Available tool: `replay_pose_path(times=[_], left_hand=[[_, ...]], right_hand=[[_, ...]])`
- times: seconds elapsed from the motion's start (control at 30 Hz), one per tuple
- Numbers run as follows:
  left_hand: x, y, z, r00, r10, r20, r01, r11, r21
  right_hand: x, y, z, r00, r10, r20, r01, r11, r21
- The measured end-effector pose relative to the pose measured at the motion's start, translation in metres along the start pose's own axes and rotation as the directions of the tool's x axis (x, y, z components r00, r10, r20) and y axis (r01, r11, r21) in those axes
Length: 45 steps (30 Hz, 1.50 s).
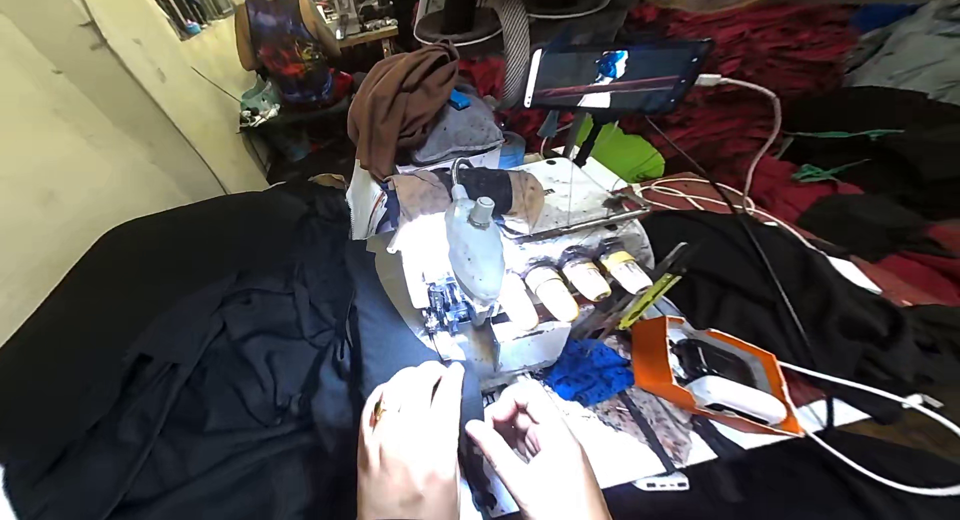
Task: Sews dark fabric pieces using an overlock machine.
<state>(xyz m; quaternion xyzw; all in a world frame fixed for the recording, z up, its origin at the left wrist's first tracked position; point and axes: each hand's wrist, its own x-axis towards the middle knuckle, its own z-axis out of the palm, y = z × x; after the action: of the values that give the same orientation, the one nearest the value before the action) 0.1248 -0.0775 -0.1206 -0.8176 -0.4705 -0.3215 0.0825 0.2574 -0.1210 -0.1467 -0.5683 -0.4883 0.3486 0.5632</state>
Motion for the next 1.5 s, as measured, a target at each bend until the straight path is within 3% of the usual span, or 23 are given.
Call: replay_pose_path(times=[0.17,0.23,0.47,0.67,0.77,0.87,0.97,1.1,1.2,1.33,1.4,1.47,1.5], left_hand=[[-0.009,-0.016,0.004,0.996,-0.083,0.036,0.088,0.977,-0.192],[-0.007,-0.022,0.005,0.995,-0.09,0.046,0.098,0.969,-0.227],[0.026,-0.041,0.01,0.986,-0.11,0.128,0.138,0.961,-0.239],[0.078,-0.064,0.021,0.929,-0.306,0.208,0.351,0.908,-0.23],[0.074,-0.073,0.034,0.927,-0.363,0.094,0.373,0.874,-0.31],[0.051,-0.071,0.03,0.896,-0.43,-0.105,0.346,0.829,-0.439],[0.016,-0.056,0.016,0.853,-0.417,-0.315,0.209,0.825,-0.525],[-0.026,-0.024,0.0,0.903,-0.301,-0.308,0.087,0.828,-0.554],[-0.039,-0.006,-0.002,0.927,-0.242,-0.288,0.052,0.84,-0.54],[-0.051,-0.003,0.0,0.939,-0.162,-0.305,0.007,0.892,-0.451],[-0.062,-0.005,-0.001,0.946,-0.119,-0.301,0.018,0.948,-0.319],[-0.067,-0.006,-0.005,0.967,-0.143,-0.209,0.122,0.986,-0.111],[-0.064,-0.006,-0.009,0.976,-0.175,-0.127,0.171,0.984,-0.038]], right_hand=[[0.015,-0.001,-0.001,0.954,-0.298,0.03,0.298,0.934,-0.197],[0.02,0.0,0.0,0.933,-0.355,0.052,0.355,0.892,-0.28],[0.025,-0.004,0.001,0.918,-0.392,0.059,0.387,0.855,-0.345],[0.021,-0.01,0.001,0.924,-0.375,0.072,0.375,0.853,-0.362],[0.018,-0.014,0.0,0.937,-0.337,0.088,0.346,0.87,-0.351],[0.018,-0.02,0.0,0.945,-0.315,0.09,0.326,0.876,-0.355],[0.019,-0.024,0.004,0.943,-0.32,0.094,0.333,0.89,-0.311],[0.018,-0.022,0.014,0.904,-0.395,0.164,0.421,0.89,-0.177],[0.016,-0.016,0.011,0.858,-0.453,0.242,0.497,0.851,-0.17],[0.02,-0.012,-0.015,0.891,-0.382,0.246,0.448,0.831,-0.33],[0.026,-0.014,-0.031,0.907,-0.345,0.241,0.419,0.797,-0.436],[0.027,-0.023,-0.04,0.909,-0.355,0.22,0.413,0.842,-0.347],[0.025,-0.028,-0.041,0.889,-0.415,0.192,0.447,0.876,-0.18]])
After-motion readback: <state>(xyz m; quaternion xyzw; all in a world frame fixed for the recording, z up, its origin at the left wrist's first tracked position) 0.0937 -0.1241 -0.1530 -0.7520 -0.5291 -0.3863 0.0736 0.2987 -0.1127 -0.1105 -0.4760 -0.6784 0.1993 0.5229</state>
